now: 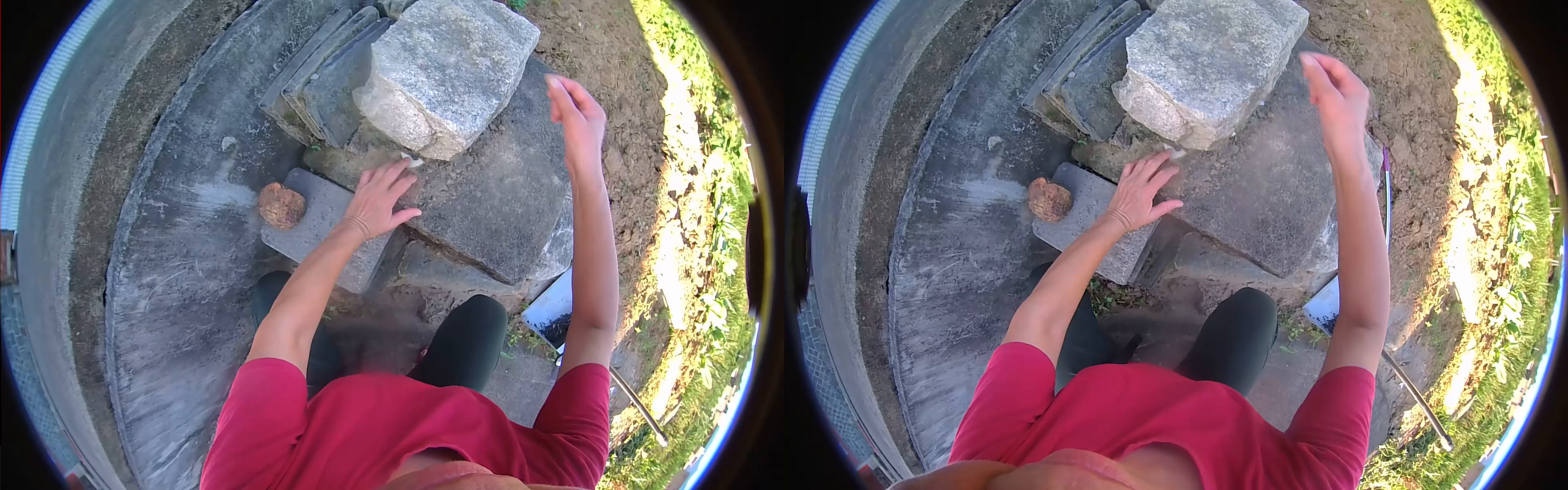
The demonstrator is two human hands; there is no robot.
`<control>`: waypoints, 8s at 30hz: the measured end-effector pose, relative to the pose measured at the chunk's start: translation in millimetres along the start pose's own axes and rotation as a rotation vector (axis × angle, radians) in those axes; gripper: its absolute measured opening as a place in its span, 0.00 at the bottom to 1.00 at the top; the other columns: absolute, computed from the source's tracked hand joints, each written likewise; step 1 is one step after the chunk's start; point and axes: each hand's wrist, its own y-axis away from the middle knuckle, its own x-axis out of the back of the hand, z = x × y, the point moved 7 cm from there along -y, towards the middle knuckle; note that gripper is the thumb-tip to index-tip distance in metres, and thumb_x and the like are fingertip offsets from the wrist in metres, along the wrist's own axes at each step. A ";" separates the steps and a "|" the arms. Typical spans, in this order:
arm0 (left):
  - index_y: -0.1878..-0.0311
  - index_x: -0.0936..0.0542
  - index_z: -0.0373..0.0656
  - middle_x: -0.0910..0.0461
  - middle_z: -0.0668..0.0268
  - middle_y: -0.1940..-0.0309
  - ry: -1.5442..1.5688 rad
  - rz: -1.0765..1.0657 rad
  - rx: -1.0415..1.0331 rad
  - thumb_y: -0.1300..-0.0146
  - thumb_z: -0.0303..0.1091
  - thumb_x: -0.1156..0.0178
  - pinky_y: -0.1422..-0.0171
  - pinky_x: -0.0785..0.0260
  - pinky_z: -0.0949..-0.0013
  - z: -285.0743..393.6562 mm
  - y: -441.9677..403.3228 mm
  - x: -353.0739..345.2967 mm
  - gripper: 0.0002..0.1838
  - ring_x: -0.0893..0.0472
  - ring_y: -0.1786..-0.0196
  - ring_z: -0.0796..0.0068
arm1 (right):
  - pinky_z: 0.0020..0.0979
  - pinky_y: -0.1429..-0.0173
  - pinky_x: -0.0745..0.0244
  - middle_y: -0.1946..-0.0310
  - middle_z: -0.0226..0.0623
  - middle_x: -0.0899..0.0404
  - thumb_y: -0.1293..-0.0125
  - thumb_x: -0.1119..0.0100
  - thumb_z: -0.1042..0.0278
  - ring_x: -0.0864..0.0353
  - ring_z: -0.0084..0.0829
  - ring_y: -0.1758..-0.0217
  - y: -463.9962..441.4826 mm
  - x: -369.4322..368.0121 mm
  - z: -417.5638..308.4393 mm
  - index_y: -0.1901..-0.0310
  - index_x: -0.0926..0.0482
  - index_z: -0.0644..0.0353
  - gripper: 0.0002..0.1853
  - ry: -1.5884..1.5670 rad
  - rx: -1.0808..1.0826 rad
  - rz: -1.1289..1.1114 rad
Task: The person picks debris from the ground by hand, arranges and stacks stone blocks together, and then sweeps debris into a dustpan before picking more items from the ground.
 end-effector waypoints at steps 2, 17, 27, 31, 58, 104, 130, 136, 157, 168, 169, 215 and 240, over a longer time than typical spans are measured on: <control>0.39 0.25 0.49 0.35 0.60 0.30 0.022 0.018 -0.005 0.41 0.58 0.35 0.31 0.43 0.53 -2.7 0.6 0.0 0.32 0.33 0.31 0.56 | 0.20 0.66 0.37 0.74 0.20 0.26 0.34 0.32 0.61 0.33 0.13 0.72 -38.6 -81.6 -30.3 0.53 0.14 0.63 0.14 0.070 0.160 -0.137; 0.40 0.24 0.44 0.37 0.57 0.28 0.107 -0.021 0.038 0.42 0.57 0.34 0.29 0.45 0.53 -6.2 0.6 0.7 0.33 0.36 0.29 0.55 | 0.42 0.51 0.19 0.65 0.50 0.14 0.47 0.31 0.59 0.13 0.47 0.57 -143.8 -336.0 0.6 0.67 0.13 0.62 0.13 0.700 0.190 -0.234; 0.42 0.25 0.44 0.38 0.57 0.28 0.082 -0.004 0.021 0.40 0.59 0.36 0.28 0.46 0.52 -5.7 3.8 -0.1 0.33 0.38 0.27 0.58 | 0.43 0.43 0.21 0.59 0.47 0.13 0.43 0.32 0.54 0.14 0.48 0.51 -149.0 -349.7 -4.4 0.61 0.11 0.50 0.13 0.888 0.344 -0.310; 0.42 0.25 0.44 0.38 0.57 0.28 0.086 0.006 0.025 0.40 0.59 0.36 0.28 0.46 0.51 -6.1 4.4 1.8 0.32 0.38 0.28 0.57 | 0.44 0.42 0.21 0.56 0.51 0.14 0.40 0.36 0.55 0.15 0.50 0.50 -147.6 -337.9 9.0 0.57 0.12 0.53 0.15 0.538 0.131 -0.320; 0.42 0.25 0.46 0.36 0.57 0.29 0.076 0.001 0.022 0.42 0.57 0.34 0.28 0.45 0.51 -5.0 2.4 1.4 0.32 0.36 0.29 0.55 | 0.42 0.52 0.18 0.69 0.50 0.15 0.47 0.30 0.60 0.13 0.47 0.59 -122.3 -327.2 -17.9 0.69 0.13 0.62 0.13 0.896 0.423 -0.420; 0.41 0.25 0.45 0.37 0.57 0.29 0.077 0.013 0.015 0.42 0.56 0.34 0.28 0.45 0.51 -3.5 1.4 1.9 0.32 0.36 0.29 0.55 | 0.48 0.51 0.20 0.67 0.44 0.14 0.32 0.47 0.63 0.15 0.49 0.60 -91.5 -319.7 -15.9 0.51 0.15 0.45 0.13 0.864 1.010 -0.551; 0.41 0.26 0.45 0.37 0.57 0.28 0.074 0.016 0.012 0.42 0.56 0.34 0.29 0.44 0.51 -4.8 2.7 -0.1 0.32 0.35 0.29 0.55 | 0.40 0.65 0.25 0.66 0.44 0.16 0.40 0.34 0.63 0.19 0.38 0.67 -164.0 -325.2 44.8 0.59 0.15 0.67 0.14 0.418 -0.306 -0.457; 0.41 0.26 0.45 0.37 0.57 0.28 0.078 0.001 0.020 0.42 0.57 0.34 0.29 0.44 0.51 -4.8 2.1 -0.7 0.32 0.36 0.29 0.54 | 0.40 0.69 0.30 0.69 0.43 0.20 0.38 0.35 0.65 0.24 0.34 0.71 -169.5 -323.2 55.0 0.57 0.15 0.67 0.13 0.316 -0.323 -0.586; 0.40 0.26 0.45 0.37 0.56 0.28 0.074 -0.008 0.013 0.43 0.56 0.33 0.31 0.44 0.53 -3.3 0.4 -0.2 0.33 0.36 0.30 0.53 | 0.55 0.45 0.21 0.44 0.56 0.20 0.48 0.31 0.64 0.19 0.55 0.45 -136.4 -320.4 -29.4 0.46 0.18 0.67 0.27 0.755 -0.193 -0.824; 0.41 0.25 0.45 0.37 0.57 0.29 0.058 -0.002 0.010 0.42 0.57 0.34 0.31 0.44 0.53 -3.4 0.0 0.8 0.33 0.35 0.31 0.54 | 0.46 0.59 0.23 0.62 0.46 0.18 0.50 0.30 0.62 0.19 0.42 0.61 -156.0 -335.1 -5.8 0.59 0.15 0.65 0.18 0.806 -0.112 -0.866; 0.41 0.26 0.45 0.37 0.57 0.29 0.057 -0.002 0.008 0.42 0.58 0.34 0.31 0.44 0.52 -3.4 -0.4 1.2 0.33 0.35 0.31 0.54 | 0.45 0.60 0.24 0.65 0.44 0.19 0.50 0.29 0.62 0.20 0.40 0.63 -162.0 -334.8 3.3 0.61 0.15 0.65 0.17 0.748 -0.119 -0.819; 0.40 0.27 0.46 0.40 0.58 0.26 0.031 -0.052 0.041 0.36 0.61 0.42 0.28 0.48 0.53 -8.6 9.3 -10.6 0.32 0.41 0.25 0.60 | 0.43 0.54 0.21 0.73 0.45 0.16 0.31 0.47 0.64 0.14 0.47 0.65 30.2 -382.3 -179.9 0.53 0.14 0.49 0.12 0.574 0.917 -0.437; 0.37 0.29 0.45 0.43 0.58 0.25 0.078 -0.178 0.081 0.35 0.62 0.44 0.23 0.53 0.49 -8.8 8.0 -10.0 0.33 0.44 0.23 0.58 | 0.48 0.53 0.19 0.71 0.47 0.15 0.33 0.47 0.67 0.15 0.52 0.63 75.7 -392.4 -190.8 0.56 0.15 0.54 0.11 0.535 0.895 -0.496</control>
